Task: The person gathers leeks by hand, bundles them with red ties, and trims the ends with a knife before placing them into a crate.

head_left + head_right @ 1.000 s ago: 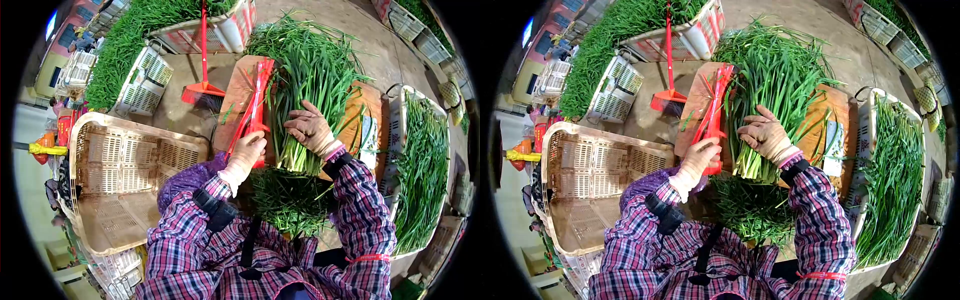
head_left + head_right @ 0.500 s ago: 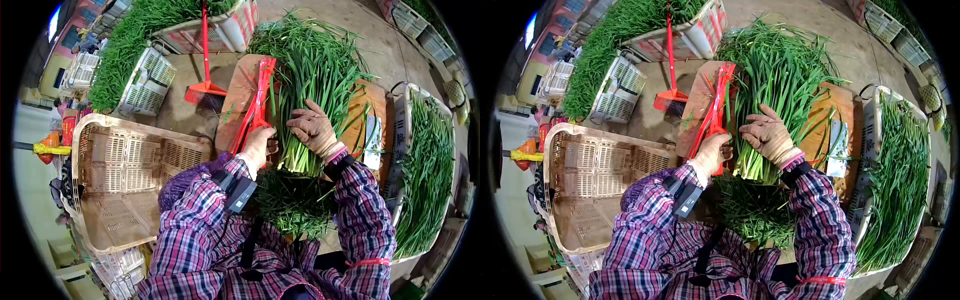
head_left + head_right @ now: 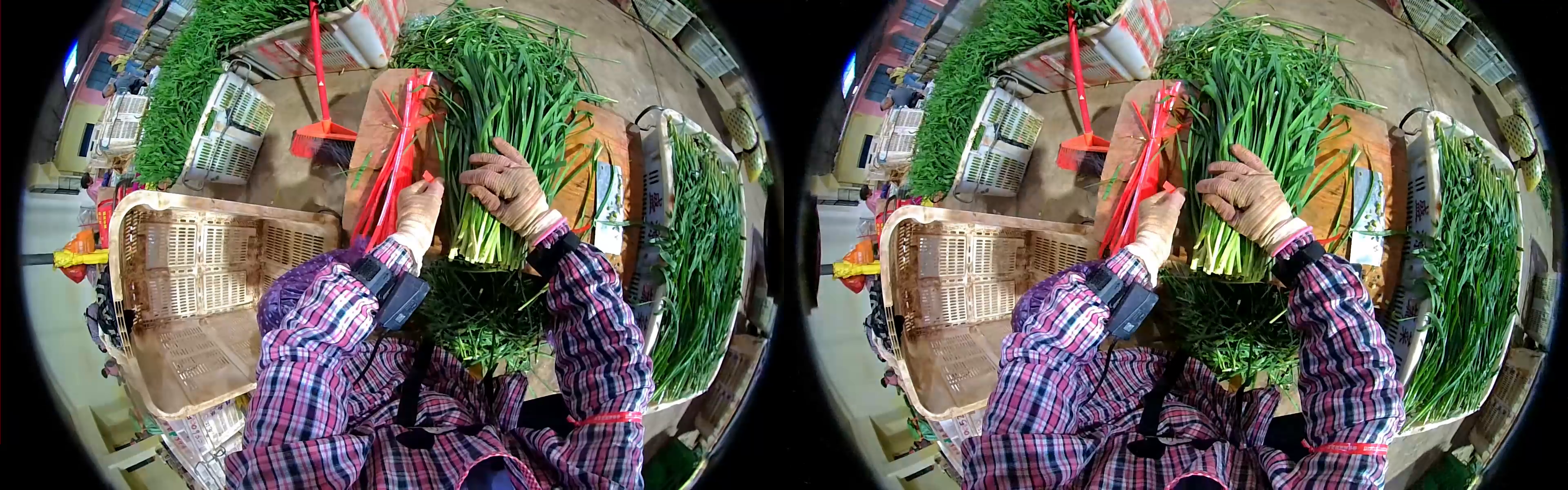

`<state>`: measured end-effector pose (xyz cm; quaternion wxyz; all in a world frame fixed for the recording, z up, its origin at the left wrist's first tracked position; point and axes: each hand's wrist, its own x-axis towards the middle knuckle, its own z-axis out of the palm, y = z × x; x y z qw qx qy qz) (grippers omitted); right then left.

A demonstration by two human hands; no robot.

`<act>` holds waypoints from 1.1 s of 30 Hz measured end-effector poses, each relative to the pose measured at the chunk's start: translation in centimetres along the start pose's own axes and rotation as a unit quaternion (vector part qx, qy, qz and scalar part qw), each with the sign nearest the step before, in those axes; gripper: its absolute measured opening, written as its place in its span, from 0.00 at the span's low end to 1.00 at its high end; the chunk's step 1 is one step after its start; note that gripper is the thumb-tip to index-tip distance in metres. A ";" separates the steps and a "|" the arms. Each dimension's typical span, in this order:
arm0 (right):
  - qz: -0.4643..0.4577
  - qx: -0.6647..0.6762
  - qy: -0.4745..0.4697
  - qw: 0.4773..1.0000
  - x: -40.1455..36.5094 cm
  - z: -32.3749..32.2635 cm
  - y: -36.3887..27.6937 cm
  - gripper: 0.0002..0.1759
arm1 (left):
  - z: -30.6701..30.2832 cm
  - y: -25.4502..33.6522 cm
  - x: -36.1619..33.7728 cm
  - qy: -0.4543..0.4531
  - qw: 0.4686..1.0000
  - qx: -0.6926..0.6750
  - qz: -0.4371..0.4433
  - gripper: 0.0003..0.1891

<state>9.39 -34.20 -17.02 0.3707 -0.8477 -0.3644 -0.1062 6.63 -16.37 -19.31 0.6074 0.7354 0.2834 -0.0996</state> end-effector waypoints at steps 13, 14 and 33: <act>0.005 -0.095 -0.031 0.995 1.1 0.4 -0.2 0.15 | 0.2 -0.3 -0.8 -0.104 0.986 -0.120 0.049 0.10; 0.007 -0.105 -0.033 0.994 1.4 0.4 -0.4 0.15 | -0.1 -0.9 -0.2 -0.134 0.980 -0.130 0.062 0.09; 0.292 0.096 -0.283 0.908 -11.5 4.6 -14.3 0.18 | -0.2 -1.3 0.9 -0.143 0.985 -0.044 0.092 0.13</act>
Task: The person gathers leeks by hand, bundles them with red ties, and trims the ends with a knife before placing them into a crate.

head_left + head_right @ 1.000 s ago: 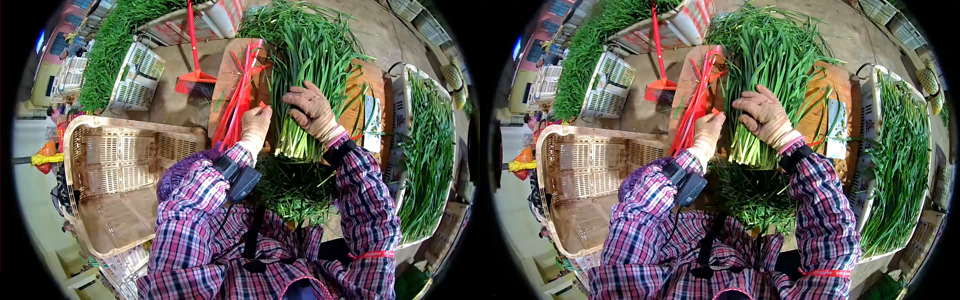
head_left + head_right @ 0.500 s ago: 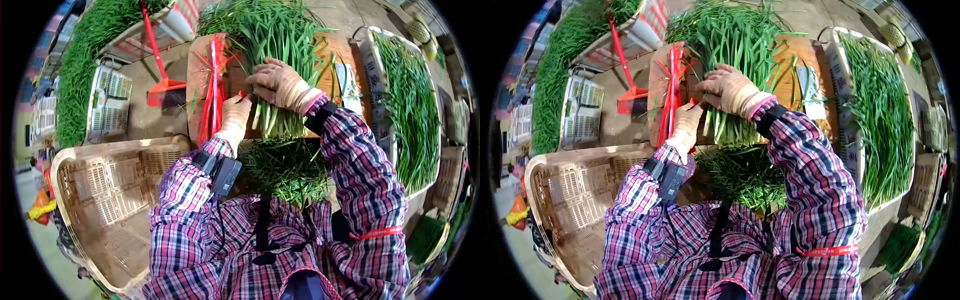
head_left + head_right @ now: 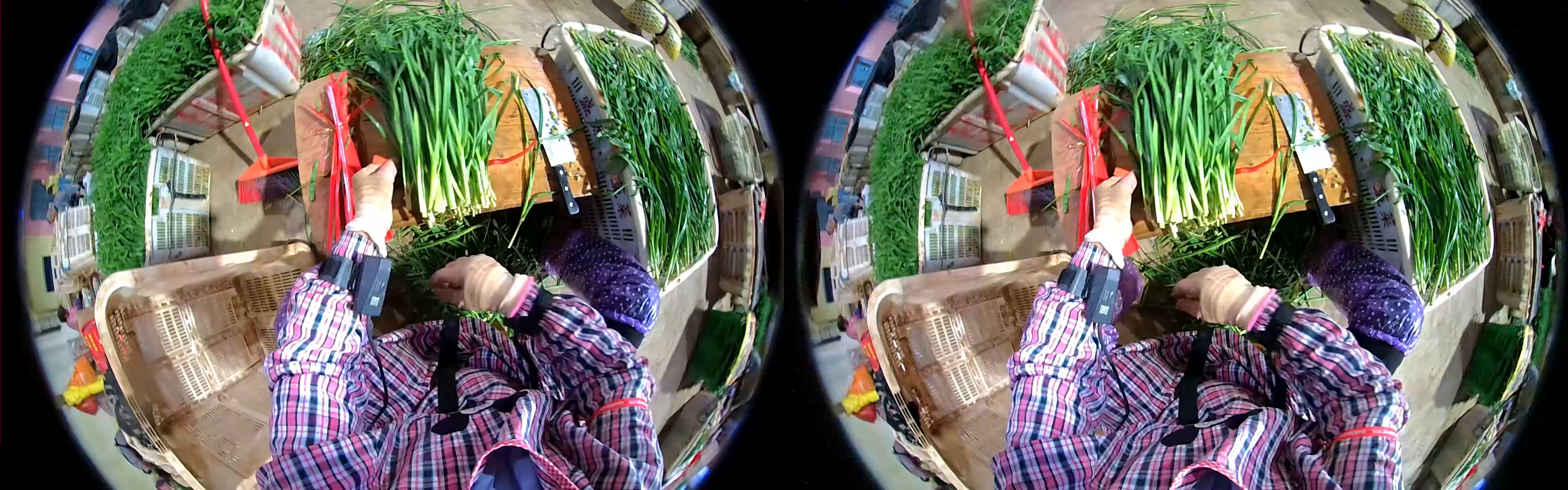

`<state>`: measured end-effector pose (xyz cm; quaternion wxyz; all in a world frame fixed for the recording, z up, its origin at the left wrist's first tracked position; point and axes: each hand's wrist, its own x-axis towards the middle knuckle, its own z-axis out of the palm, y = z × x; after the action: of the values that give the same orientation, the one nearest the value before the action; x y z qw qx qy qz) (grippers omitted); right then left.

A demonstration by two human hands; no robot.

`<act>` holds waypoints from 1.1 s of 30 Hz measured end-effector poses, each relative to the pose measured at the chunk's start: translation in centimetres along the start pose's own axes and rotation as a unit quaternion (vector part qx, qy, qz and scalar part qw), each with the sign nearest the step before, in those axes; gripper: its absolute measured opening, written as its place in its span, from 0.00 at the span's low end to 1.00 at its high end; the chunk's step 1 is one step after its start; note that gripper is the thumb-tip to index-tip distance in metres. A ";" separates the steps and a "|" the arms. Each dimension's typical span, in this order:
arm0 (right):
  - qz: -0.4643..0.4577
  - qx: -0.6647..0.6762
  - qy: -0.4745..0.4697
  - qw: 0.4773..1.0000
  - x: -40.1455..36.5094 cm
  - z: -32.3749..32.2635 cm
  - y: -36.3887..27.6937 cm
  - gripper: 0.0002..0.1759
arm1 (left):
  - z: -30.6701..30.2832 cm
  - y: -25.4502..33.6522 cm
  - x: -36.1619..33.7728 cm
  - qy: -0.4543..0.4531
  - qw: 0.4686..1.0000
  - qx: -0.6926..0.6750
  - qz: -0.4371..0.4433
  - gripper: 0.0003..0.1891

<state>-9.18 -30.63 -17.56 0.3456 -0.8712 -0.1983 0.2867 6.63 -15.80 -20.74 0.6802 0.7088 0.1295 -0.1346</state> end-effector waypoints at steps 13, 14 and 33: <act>0.117 0.168 0.107 0.973 0.5 -1.6 2.3 0.19 | -0.2 -0.1 0.2 0.044 0.996 -0.071 -0.023 0.12; 0.133 0.183 0.168 0.959 -0.9 -2.2 3.0 0.18 | -0.6 -0.8 0.6 0.036 0.997 -0.073 -0.017 0.12; 0.149 0.526 0.313 0.777 -0.3 -11.2 10.4 0.09 | -1.6 -2.5 0.9 0.014 0.995 -0.099 -0.009 0.06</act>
<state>-0.79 -43.36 -18.25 0.7457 -0.6144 0.2352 0.1054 6.58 -14.13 -23.37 0.7437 0.6387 0.1584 -0.1175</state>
